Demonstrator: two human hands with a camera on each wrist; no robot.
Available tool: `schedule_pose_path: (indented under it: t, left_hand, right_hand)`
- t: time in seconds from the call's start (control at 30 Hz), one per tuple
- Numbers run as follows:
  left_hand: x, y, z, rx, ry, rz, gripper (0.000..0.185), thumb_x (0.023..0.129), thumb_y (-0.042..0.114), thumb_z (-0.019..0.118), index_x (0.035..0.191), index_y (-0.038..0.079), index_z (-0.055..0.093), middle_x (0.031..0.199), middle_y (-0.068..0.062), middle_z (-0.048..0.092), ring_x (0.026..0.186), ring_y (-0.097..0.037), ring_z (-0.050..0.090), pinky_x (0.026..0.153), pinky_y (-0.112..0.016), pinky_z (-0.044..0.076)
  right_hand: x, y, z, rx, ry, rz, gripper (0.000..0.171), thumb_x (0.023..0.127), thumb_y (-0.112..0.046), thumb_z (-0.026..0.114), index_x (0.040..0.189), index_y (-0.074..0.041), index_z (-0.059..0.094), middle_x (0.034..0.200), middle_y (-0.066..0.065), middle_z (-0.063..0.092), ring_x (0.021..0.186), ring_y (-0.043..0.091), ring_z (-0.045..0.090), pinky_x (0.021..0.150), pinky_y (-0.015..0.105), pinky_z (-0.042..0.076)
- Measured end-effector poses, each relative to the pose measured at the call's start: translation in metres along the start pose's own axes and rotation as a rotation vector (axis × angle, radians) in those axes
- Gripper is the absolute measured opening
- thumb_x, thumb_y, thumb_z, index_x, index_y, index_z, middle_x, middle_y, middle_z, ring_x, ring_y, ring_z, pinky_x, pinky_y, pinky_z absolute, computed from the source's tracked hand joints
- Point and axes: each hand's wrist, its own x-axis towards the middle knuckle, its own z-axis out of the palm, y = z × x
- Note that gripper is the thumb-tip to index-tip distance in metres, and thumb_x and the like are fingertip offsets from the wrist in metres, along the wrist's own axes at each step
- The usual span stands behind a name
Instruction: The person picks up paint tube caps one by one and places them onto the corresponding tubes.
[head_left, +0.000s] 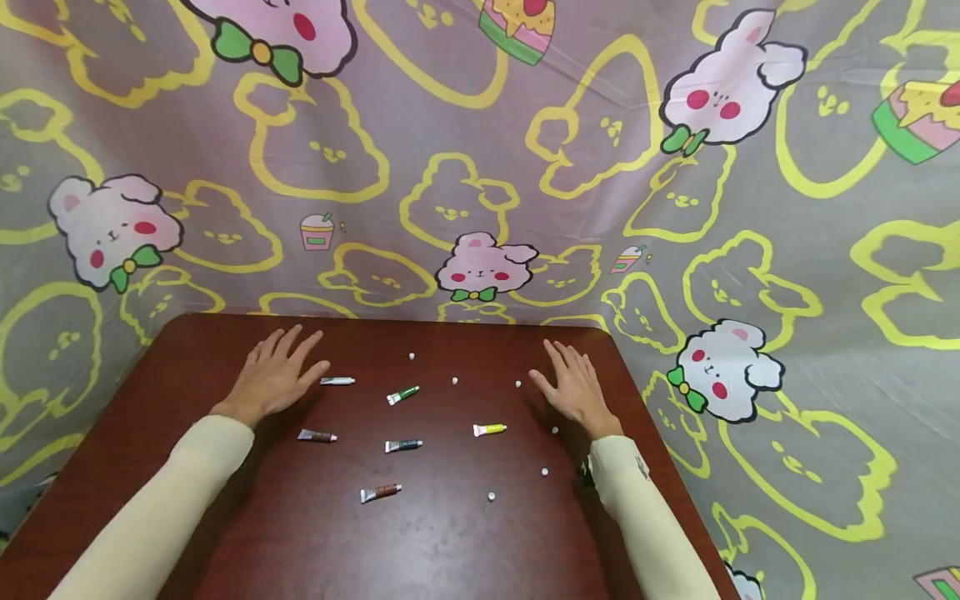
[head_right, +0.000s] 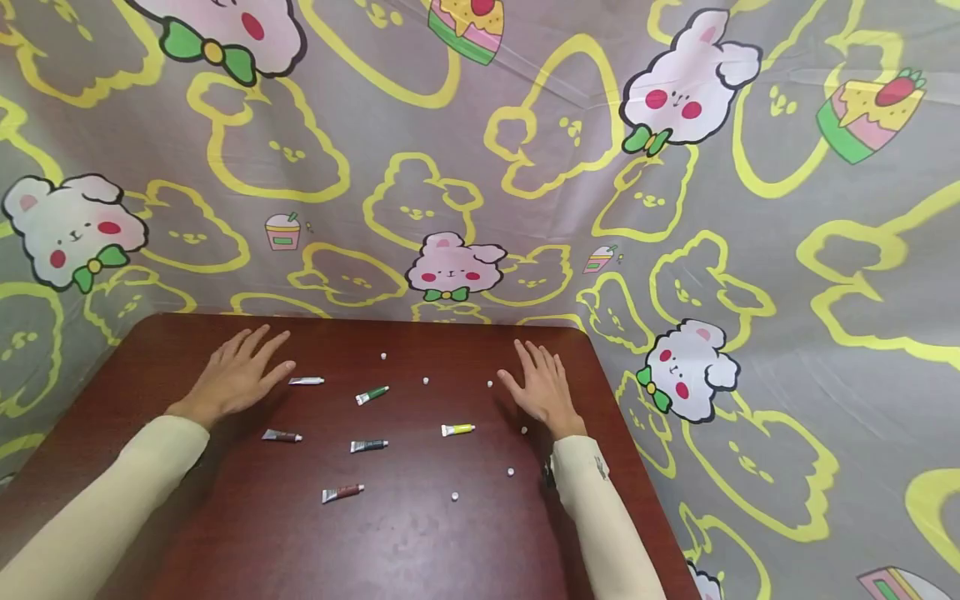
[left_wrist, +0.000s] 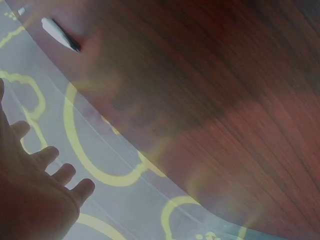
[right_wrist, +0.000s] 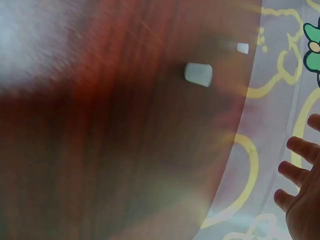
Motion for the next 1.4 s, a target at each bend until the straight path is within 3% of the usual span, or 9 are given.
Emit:
schedule_pose_path:
  t: [0.5, 1.4]
  left_hand:
    - [-0.004, 0.018, 0.008, 0.009, 0.048, 0.052, 0.069, 0.112, 0.054, 0.049, 0.168, 0.015, 0.037, 0.173, -0.027, 0.030, 0.159, -0.056, 0.022, 0.123, -0.079, 0.019]
    - [-0.019, 0.044, 0.024, -0.007, 0.034, 0.147, 0.065, 0.113, 0.046, 0.053, 0.167, 0.013, 0.041, 0.170, -0.028, 0.037, 0.157, -0.056, 0.030, 0.129, -0.071, 0.020]
  right_hand:
    - [-0.020, -0.010, 0.006, -0.023, 0.032, -0.043, 0.079, 0.107, -0.059, 0.055, 0.171, -0.017, 0.033, 0.172, 0.018, 0.041, 0.160, 0.046, 0.035, 0.131, 0.068, 0.021]
    - [-0.046, -0.026, 0.010, -0.043, 0.077, -0.134, 0.075, 0.106, -0.050, 0.060, 0.168, -0.012, 0.041, 0.166, 0.023, 0.047, 0.155, 0.052, 0.043, 0.132, 0.063, 0.025]
